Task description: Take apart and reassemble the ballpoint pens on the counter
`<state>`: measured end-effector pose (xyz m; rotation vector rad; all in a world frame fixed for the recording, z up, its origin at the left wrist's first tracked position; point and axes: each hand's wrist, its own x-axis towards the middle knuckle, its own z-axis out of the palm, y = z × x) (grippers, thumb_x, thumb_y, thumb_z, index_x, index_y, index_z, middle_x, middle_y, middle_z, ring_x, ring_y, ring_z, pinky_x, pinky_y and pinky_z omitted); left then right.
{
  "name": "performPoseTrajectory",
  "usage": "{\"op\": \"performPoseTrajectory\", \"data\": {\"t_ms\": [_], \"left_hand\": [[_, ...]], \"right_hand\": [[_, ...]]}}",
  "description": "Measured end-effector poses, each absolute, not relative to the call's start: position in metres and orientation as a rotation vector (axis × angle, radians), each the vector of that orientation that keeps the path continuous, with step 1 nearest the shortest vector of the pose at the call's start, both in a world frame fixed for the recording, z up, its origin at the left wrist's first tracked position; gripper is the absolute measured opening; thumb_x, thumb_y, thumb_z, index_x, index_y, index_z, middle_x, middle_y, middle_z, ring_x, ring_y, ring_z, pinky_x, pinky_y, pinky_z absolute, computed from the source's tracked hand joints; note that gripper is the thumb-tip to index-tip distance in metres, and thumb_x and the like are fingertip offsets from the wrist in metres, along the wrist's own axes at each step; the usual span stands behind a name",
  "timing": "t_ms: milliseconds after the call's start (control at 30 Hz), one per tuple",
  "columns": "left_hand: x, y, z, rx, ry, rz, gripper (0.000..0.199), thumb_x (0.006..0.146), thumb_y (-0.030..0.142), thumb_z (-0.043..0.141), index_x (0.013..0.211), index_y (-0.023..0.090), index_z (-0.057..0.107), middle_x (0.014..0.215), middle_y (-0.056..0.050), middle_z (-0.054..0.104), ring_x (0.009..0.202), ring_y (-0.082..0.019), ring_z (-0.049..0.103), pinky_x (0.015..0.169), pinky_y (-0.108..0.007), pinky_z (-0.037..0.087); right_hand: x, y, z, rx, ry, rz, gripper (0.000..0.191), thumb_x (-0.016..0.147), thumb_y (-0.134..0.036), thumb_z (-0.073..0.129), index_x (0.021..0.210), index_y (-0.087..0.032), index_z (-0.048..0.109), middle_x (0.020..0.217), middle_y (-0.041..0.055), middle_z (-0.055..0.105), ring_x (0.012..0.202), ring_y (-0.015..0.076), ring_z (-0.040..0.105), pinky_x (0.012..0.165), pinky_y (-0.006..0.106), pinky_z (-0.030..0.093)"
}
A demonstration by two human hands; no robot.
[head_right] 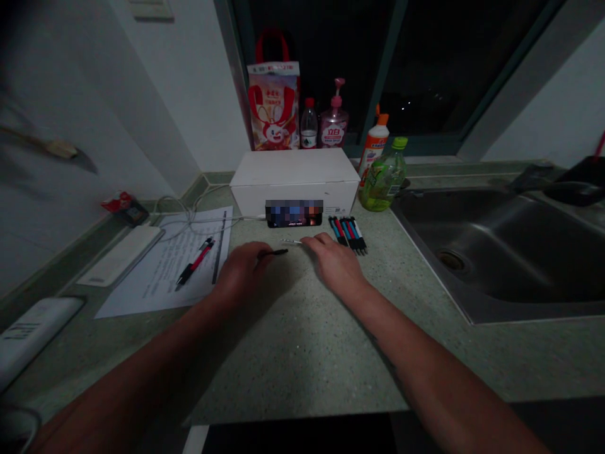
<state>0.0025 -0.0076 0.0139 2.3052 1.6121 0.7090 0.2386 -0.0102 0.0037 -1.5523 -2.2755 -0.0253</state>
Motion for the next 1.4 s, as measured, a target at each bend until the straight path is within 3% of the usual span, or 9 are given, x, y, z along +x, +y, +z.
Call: {"op": "performPoseTrajectory", "data": {"t_ms": [300,633,800,900,1200,1400], "left_hand": [[-0.005,-0.003,0.016,2.181,1.666,0.932,0.021,0.096,0.027,0.053,0.099,0.02,0.072,0.101,-0.012,0.075,0.091,-0.028,0.065,0.086,-0.044,0.05],[-0.003,-0.003,0.012,2.287,1.532,0.814,0.019,0.094,0.022,0.055,0.099,0.023,0.073,0.102,-0.008,0.076,0.1,-0.028,0.065,0.092,-0.043,0.051],[0.0,-0.005,0.009,2.24,1.459,0.837,0.018,0.094,0.021,0.057,0.098,0.022,0.075,0.101,-0.007,0.076,0.097,-0.026,0.067,0.091,-0.041,0.052],[0.001,-0.005,0.007,2.099,1.507,0.847,0.016,0.094,0.024,0.059,0.094,0.022,0.075,0.096,-0.007,0.077,0.089,-0.025,0.068,0.084,-0.04,0.053],[0.003,-0.005,0.009,1.961,1.547,0.784,0.012,0.091,0.021,0.064,0.095,0.022,0.075,0.091,-0.005,0.078,0.083,-0.023,0.07,0.078,-0.037,0.055],[-0.001,-0.004,0.003,2.102,1.395,1.004,0.011,0.085,0.015,0.068,0.088,0.023,0.075,0.092,-0.005,0.075,0.087,-0.023,0.068,0.084,-0.039,0.056]], "right_hand": [[0.238,-0.01,0.007,-1.561,-2.304,-0.022,0.054,0.095,-0.001,0.045,0.136,-0.029,0.067,0.128,0.0075,0.071,0.098,0.0243,0.07,0.073,0.034,0.054],[0.231,-0.014,0.009,-1.48,-2.404,0.068,0.052,0.096,-0.002,0.048,0.136,-0.029,0.066,0.125,0.007,0.072,0.098,0.0231,0.071,0.078,0.033,0.054],[0.225,-0.013,0.002,-1.403,-2.305,0.251,0.028,0.101,-0.013,0.056,0.124,-0.019,0.07,0.115,0.0094,0.074,0.105,0.0243,0.071,0.09,0.037,0.055],[0.226,-0.01,-0.001,-1.35,-2.294,0.268,0.02,0.101,-0.015,0.059,0.114,-0.019,0.072,0.109,0.0086,0.074,0.104,0.0234,0.07,0.092,0.037,0.054],[0.227,-0.013,0.003,-1.329,-2.289,0.282,0.021,0.103,-0.018,0.057,0.116,-0.021,0.073,0.11,0.009,0.075,0.104,0.024,0.071,0.09,0.037,0.055],[0.228,-0.013,0.003,-1.29,-2.32,0.296,0.023,0.104,-0.017,0.054,0.118,-0.019,0.073,0.108,0.0094,0.075,0.102,0.0233,0.071,0.089,0.037,0.054]]}}
